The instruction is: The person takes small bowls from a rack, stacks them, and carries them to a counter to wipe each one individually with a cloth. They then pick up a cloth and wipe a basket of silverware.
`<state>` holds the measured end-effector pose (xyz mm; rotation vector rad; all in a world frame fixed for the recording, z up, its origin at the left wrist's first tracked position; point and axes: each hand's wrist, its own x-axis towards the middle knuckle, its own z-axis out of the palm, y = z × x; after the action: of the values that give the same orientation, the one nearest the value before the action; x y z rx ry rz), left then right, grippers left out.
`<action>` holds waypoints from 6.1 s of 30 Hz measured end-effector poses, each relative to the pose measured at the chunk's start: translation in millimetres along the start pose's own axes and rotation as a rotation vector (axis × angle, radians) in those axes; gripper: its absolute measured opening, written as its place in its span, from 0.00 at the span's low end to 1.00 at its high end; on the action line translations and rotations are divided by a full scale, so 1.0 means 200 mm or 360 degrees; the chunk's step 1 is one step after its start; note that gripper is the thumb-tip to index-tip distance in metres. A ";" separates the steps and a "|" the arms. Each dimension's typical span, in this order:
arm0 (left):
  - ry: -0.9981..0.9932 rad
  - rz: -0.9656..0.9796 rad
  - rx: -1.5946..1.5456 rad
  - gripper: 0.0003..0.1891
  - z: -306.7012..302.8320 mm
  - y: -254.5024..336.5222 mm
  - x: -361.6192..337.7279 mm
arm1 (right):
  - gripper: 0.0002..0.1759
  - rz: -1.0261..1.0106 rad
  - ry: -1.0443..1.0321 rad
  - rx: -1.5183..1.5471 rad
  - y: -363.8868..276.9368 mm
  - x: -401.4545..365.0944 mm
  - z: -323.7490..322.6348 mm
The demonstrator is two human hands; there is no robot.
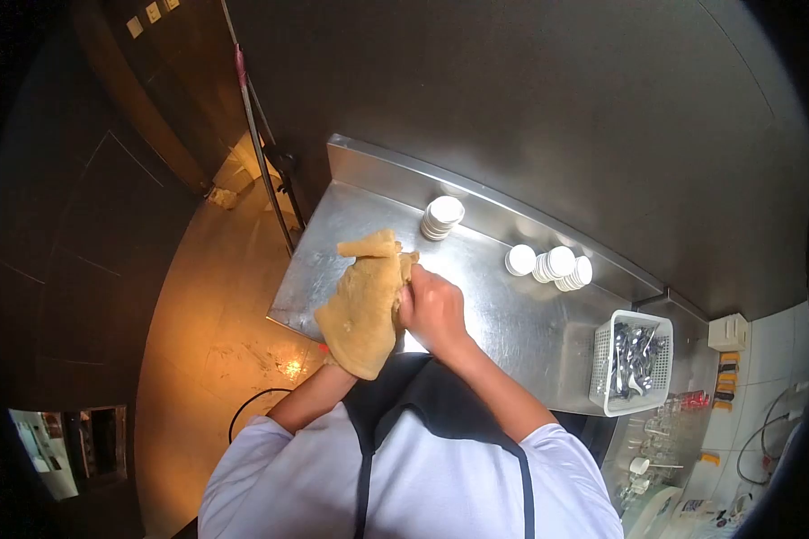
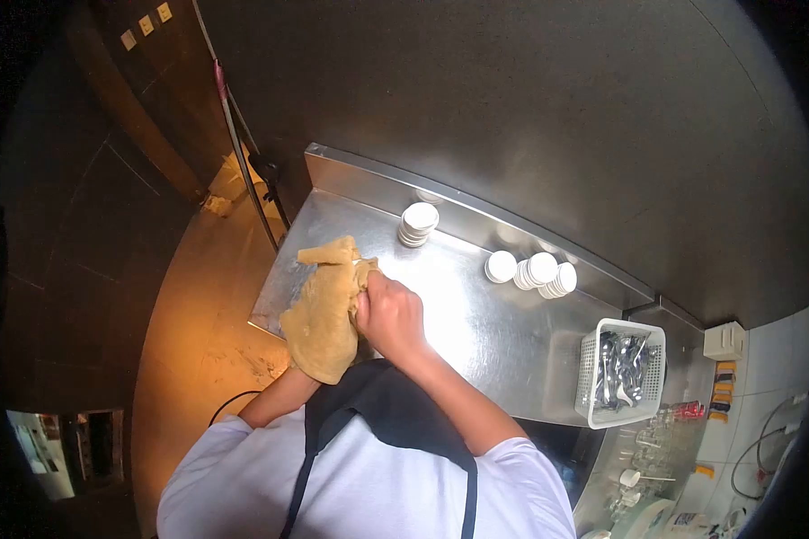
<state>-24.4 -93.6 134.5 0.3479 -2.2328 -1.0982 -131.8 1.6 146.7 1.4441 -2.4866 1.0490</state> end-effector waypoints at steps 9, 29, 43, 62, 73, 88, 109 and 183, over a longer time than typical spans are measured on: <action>0.0206 0.0113 -0.0114 0.34 0.01 -0.03 0.03 | 0.10 -0.0324 0.0320 0.0158 0.09 0.09 0.03; 0.0022 -0.0279 -0.0245 0.46 0.13 -0.22 -0.06 | 0.24 0.0564 -0.0274 0.0524 0.12 -0.06 0.01; 0.0020 -0.0229 -0.0022 0.46 0.19 -0.10 -0.06 | 0.20 0.0571 -0.0156 0.0510 0.21 -0.09 -0.01; -0.0231 0.0087 0.0594 0.46 0.31 0.31 -0.01 | 0.15 0.0099 0.0155 0.0219 0.49 -0.25 -0.15; -0.0041 -0.0658 -0.0958 0.19 0.57 0.26 -0.17 | 0.25 0.0336 -0.0339 0.1700 0.60 -0.32 0.02; -0.0347 -0.0154 0.0507 0.21 0.45 -0.02 -0.05 | 0.21 0.0194 0.0256 0.1006 0.42 -0.24 -0.03; -0.0515 -0.0458 0.0222 0.32 0.12 -0.23 0.42 | 0.30 0.1398 0.0220 0.0863 0.72 0.36 0.17; -0.0088 -0.0253 -0.0557 0.22 0.23 -0.35 -0.01 | 0.15 0.0524 0.0270 0.0686 0.18 -0.12 0.10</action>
<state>-54.1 -107.4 58.3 0.3524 -2.0344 -1.5707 -141.1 18.3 103.0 0.9751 -2.5289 1.7752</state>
